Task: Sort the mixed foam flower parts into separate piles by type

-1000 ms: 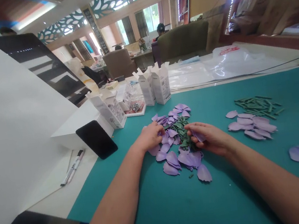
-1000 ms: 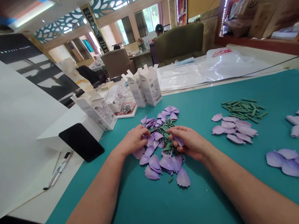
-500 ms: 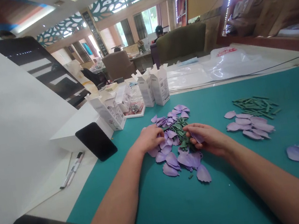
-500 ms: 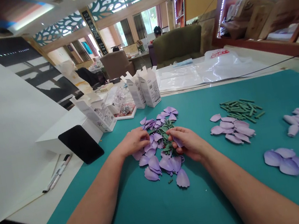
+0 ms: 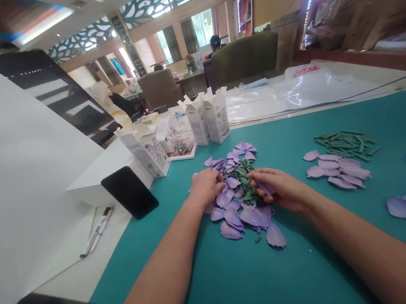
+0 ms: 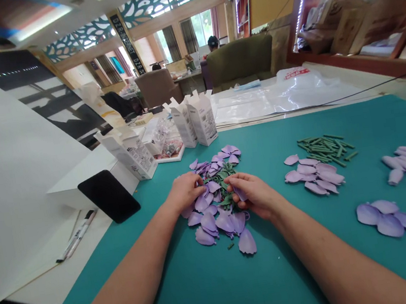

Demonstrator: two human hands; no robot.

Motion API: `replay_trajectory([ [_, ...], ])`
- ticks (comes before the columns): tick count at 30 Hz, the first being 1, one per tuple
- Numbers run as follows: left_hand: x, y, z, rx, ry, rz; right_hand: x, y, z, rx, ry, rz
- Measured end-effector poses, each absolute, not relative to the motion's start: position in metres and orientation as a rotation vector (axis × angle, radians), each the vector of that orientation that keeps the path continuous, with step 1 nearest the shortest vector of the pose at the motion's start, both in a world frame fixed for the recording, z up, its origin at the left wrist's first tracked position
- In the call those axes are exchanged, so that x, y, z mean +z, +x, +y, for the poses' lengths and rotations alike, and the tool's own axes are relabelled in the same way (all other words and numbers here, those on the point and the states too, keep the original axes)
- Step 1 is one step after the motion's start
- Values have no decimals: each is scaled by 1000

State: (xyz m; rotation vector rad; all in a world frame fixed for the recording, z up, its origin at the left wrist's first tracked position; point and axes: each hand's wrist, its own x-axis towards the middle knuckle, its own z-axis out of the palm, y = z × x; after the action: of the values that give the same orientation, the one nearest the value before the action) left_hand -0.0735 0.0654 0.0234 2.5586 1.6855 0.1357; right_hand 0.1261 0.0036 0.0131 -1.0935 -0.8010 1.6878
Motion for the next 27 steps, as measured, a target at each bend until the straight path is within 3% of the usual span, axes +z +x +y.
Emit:
replay_trajectory([
  [12, 34, -81, 67, 487, 2336, 1697, 16, 124, 2, 1689, -1109, -797],
  [18, 47, -54, 35, 900, 2177, 1264, 22, 117, -5, 1784, -1088, -799],
  [23, 48, -39, 17, 912, 2308, 1115, 25, 111, -10, 1943, -978, -733],
  [27, 50, -52, 30, 921, 2320, 1252, 27, 113, -8, 1936, -937, -671],
])
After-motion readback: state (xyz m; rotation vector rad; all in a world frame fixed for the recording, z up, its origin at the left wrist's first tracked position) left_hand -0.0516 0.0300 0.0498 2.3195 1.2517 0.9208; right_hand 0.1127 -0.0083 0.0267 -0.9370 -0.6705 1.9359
